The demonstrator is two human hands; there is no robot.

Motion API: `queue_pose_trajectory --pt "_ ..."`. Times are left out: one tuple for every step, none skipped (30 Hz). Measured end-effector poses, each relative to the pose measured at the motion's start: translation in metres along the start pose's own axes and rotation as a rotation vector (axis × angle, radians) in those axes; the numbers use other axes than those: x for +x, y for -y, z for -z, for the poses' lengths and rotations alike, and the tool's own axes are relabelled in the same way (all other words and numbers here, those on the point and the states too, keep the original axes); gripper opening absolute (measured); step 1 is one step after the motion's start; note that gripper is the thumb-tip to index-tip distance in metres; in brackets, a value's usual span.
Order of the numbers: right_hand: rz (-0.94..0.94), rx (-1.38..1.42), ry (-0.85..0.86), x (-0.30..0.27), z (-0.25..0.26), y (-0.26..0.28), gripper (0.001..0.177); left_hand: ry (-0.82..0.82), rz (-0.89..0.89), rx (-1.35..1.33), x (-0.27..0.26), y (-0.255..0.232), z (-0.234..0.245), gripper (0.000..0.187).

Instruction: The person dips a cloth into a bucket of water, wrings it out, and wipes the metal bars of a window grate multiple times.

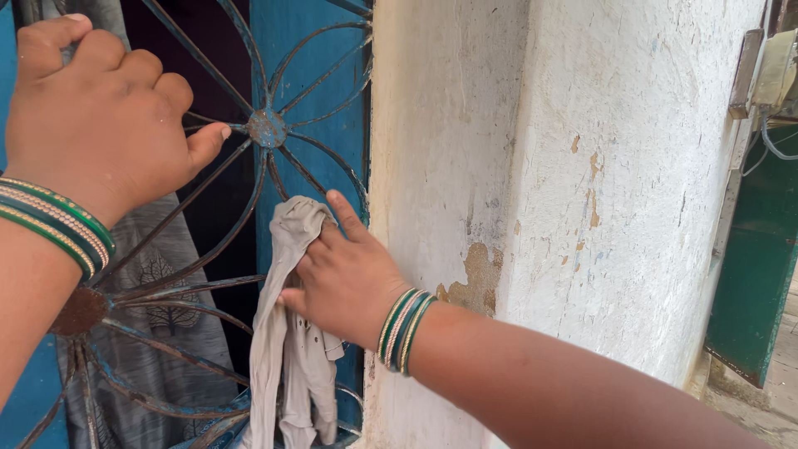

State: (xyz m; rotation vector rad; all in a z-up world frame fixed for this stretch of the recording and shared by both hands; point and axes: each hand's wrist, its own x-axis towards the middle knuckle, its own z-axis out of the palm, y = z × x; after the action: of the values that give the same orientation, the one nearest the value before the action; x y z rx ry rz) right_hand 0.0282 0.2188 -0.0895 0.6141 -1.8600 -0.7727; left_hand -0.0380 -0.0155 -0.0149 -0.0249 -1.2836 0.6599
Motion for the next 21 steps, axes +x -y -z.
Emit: queue_pose_trajectory --pt "0.002 0.001 -0.003 0.003 0.0 -0.007 0.066 -0.002 -0.001 0.008 0.0 0.001 0.001 0.05" --pt "0.004 -0.024 -0.086 0.009 0.0 -0.021 0.059 -0.006 0.0 0.013 0.001 0.001 0.001 0.05" --pt "0.006 -0.049 -0.169 0.018 0.002 -0.034 0.054 -0.008 0.001 0.007 0.0 0.001 0.002 0.05" --pt "0.008 -0.047 -0.167 0.027 0.005 -0.044 0.054 -0.006 0.001 0.003 0.0 0.001 0.003 0.051" --pt "0.032 -0.06 -0.134 0.036 0.008 -0.054 0.051 -0.004 0.001 -0.001 -0.001 0.0 0.004 0.051" --pt "0.053 -0.067 -0.104 0.042 0.011 -0.056 0.049 -0.017 -0.001 -0.018 0.0 0.001 0.004 0.051" --pt "0.052 -0.06 -0.105 0.042 0.014 -0.051 0.049 -0.022 -0.005 -0.026 0.0 0.004 0.004 0.051" --pt "0.126 -0.024 -0.039 0.039 0.015 -0.048 0.042 -0.031 0.002 -0.042 0.001 0.002 0.004 0.051" --pt "0.199 0.011 0.028 0.036 0.015 -0.045 0.036 -0.033 -0.006 -0.036 0.001 0.002 0.004 0.048" --pt "0.201 0.005 0.03 0.033 0.013 -0.043 0.036 -0.035 -0.012 -0.025 0.001 0.004 0.003 0.046" --pt "0.165 -0.023 0.06 0.029 0.011 -0.04 0.032 -0.037 -0.005 -0.026 0.001 0.003 0.002 0.046" --pt "0.127 -0.042 0.088 0.027 0.006 -0.035 0.03 -0.044 -0.007 -0.046 0.0 0.004 0.001 0.047" --pt "0.127 -0.039 0.086 0.025 0.001 -0.031 0.03 -0.046 -0.009 -0.055 -0.001 0.005 0.0 0.047" --pt "0.119 -0.068 0.04 0.021 -0.004 -0.027 0.036 -0.049 -0.014 -0.069 -0.002 0.006 -0.001 0.047" --pt "0.111 -0.096 -0.006 0.018 -0.009 -0.023 0.043 -0.055 -0.024 -0.044 -0.003 0.008 -0.002 0.047" --pt "0.104 -0.095 0.002 0.012 -0.014 -0.022 0.043 -0.061 -0.032 -0.039 -0.004 0.007 -0.003 0.047" --pt "0.116 -0.125 -0.026 0.007 -0.018 -0.021 0.047 -0.067 -0.039 -0.034 -0.005 0.005 -0.003 0.048" --pt "0.129 -0.161 -0.057 0.004 -0.022 -0.022 0.05 -0.054 -0.023 -0.067 -0.005 0.005 -0.004 0.047" --pt "0.121 -0.166 -0.05 -0.002 -0.024 -0.023 0.05 -0.051 -0.016 -0.089 -0.004 0.004 -0.004 0.047" --pt "0.14 -0.172 -0.018 -0.009 -0.025 -0.022 0.05 -0.039 -0.008 -0.107 -0.006 0.004 -0.002 0.047" --pt "0.159 -0.178 0.014 -0.013 -0.024 -0.021 0.05 -0.035 -0.01 -0.072 -0.007 0.003 0.002 0.048"
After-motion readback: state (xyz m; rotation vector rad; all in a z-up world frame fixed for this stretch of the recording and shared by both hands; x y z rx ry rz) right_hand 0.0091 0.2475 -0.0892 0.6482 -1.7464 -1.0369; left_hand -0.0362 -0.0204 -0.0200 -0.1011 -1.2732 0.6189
